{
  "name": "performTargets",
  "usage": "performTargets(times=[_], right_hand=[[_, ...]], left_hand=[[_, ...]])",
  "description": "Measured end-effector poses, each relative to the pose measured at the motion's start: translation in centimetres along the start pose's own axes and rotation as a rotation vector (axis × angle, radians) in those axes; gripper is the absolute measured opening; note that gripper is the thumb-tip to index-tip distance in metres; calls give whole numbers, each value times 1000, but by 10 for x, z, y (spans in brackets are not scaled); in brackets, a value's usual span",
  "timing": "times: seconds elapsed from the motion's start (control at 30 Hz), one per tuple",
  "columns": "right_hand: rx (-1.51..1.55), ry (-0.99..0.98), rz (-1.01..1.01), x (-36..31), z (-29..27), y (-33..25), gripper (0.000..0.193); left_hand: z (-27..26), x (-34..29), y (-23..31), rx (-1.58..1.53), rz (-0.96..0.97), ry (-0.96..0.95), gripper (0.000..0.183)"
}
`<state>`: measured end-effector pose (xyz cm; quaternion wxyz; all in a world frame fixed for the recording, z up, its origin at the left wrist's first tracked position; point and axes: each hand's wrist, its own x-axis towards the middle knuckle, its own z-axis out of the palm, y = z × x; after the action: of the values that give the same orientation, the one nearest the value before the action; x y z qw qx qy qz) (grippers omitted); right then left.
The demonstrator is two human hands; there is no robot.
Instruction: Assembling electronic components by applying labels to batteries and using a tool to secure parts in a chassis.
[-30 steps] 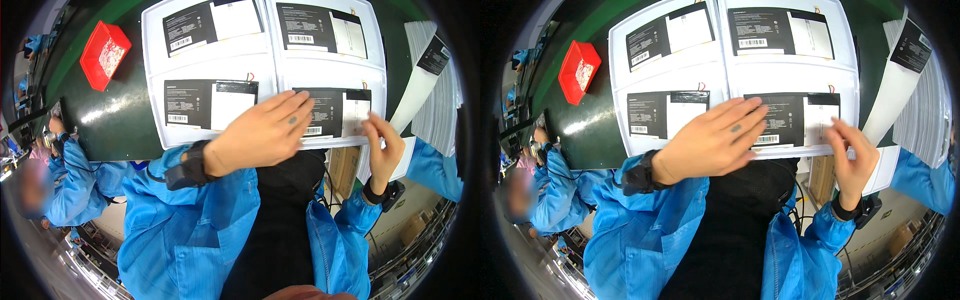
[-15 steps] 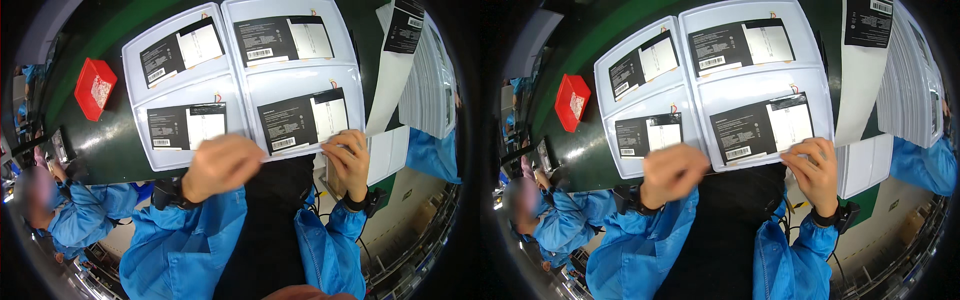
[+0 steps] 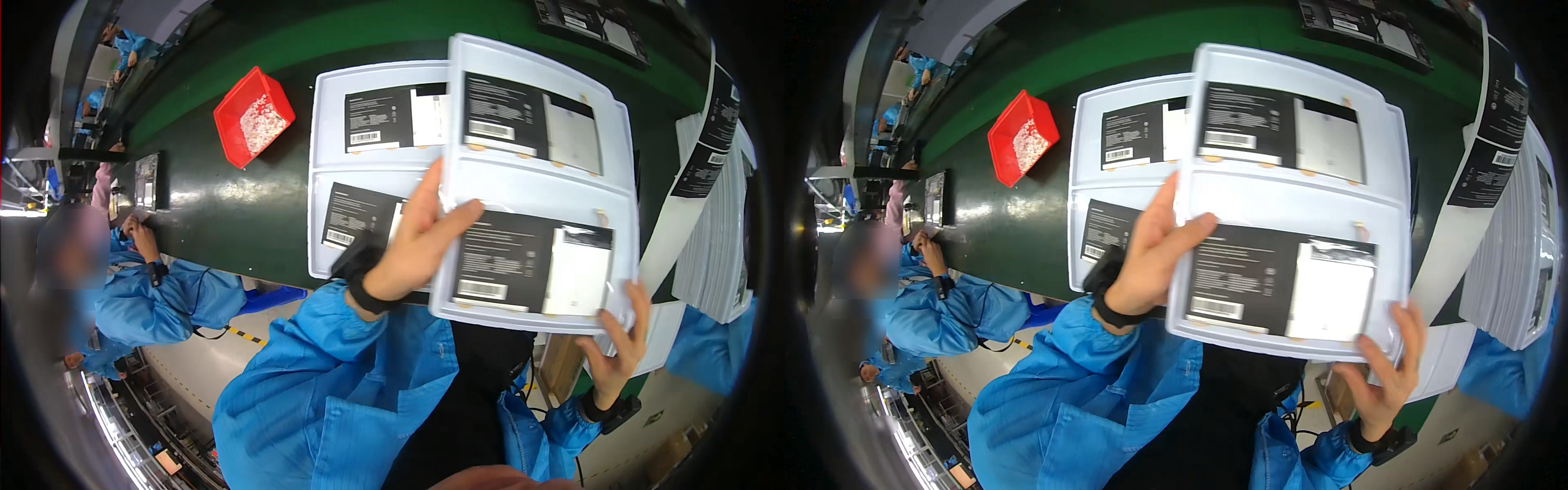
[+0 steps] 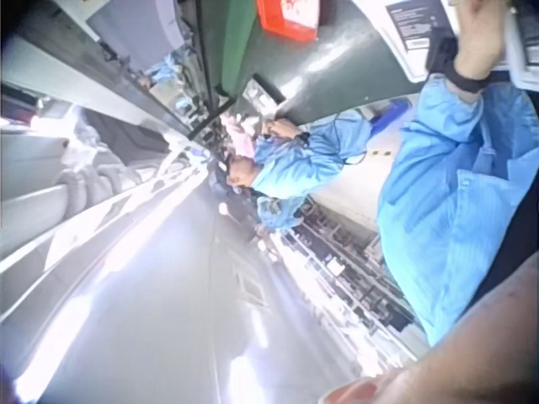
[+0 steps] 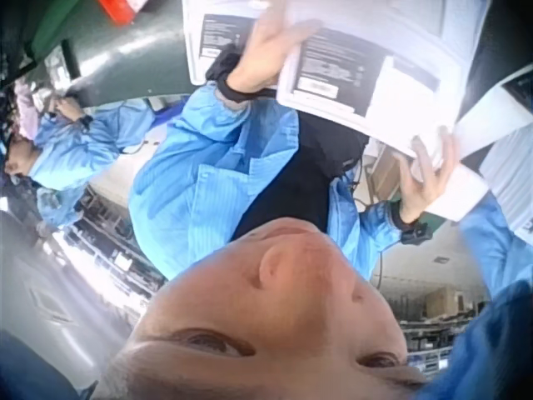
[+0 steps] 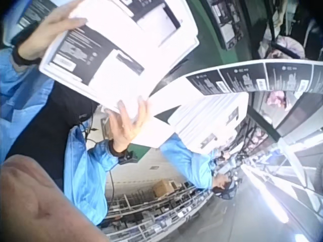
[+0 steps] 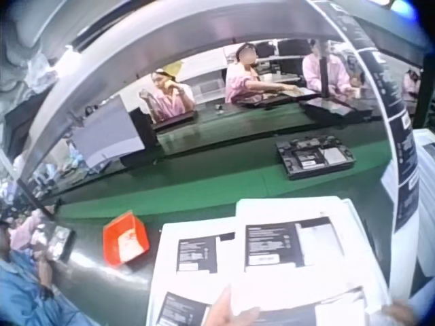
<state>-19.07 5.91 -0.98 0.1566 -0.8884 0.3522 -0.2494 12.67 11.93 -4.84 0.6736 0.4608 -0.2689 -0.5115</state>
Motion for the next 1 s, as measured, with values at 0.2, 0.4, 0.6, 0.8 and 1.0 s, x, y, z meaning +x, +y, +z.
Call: performTargets(times=[0.2,0.4,0.6,0.8,1.0], right_hand=[[311,-44,-140,26,74,-37,34],[284,-160,-300,39,114,-76,29],[233,-252,-305,44,106,-68,27],[-96,510,19,19,26,9,29],[580,531,553,37,-16,92,45]], left_hand=[[-88,-33,48,469,-115,261,46],[-130,-65,59,1399,0,517,23],[-136,-58,46,1542,207,539,22],[-124,-37,43,1628,458,541,26],[11,7,70,908,392,-407,49]])
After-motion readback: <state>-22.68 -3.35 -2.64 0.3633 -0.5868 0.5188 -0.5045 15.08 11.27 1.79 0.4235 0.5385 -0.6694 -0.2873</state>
